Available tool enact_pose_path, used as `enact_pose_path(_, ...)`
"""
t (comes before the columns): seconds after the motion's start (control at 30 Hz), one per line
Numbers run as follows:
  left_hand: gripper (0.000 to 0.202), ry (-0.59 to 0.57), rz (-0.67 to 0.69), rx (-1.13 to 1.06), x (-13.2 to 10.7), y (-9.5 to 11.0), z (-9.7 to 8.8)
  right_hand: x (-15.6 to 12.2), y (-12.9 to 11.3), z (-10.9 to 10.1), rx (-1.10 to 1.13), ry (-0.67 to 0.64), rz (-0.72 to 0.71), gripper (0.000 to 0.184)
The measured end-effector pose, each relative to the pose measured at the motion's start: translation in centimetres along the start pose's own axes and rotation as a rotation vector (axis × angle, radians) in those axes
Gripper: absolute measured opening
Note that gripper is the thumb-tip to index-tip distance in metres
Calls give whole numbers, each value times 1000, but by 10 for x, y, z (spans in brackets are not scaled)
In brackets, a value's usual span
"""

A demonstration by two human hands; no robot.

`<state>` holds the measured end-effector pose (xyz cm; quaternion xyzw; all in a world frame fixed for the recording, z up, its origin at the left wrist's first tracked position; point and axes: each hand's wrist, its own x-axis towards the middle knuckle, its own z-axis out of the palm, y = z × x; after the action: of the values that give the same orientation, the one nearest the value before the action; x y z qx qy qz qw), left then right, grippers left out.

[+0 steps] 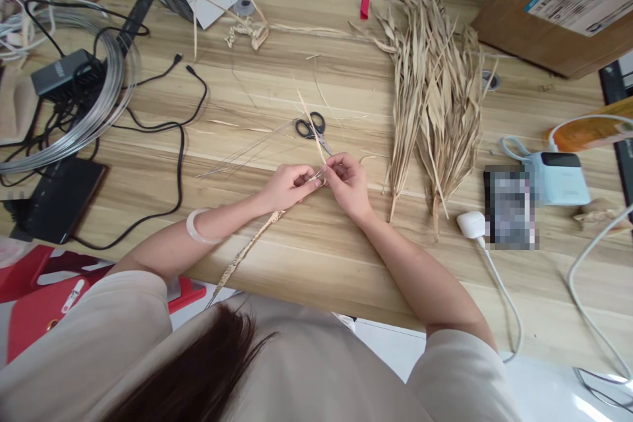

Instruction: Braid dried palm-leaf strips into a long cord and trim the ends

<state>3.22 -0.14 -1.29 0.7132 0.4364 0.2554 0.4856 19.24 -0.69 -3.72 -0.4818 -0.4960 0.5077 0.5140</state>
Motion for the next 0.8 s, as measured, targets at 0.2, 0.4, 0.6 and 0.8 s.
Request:
enact_pose_path(0.2, 32, 4, 11, 6, 0, 0, 0, 0, 1, -1, 4, -6, 0, 22)
enact_pose_path(0.4, 32, 3, 23, 15, 0, 0, 0, 0, 1, -1, 3, 1, 0, 22)
enact_pose_path(0.6, 31, 1, 26, 33, 1, -1, 0, 1, 1, -1, -2, -4, -1, 21)
enact_pose_path(0.8, 31, -1, 38, 25, 1, -2, 0, 1, 0, 0, -12, -4, -15, 22)
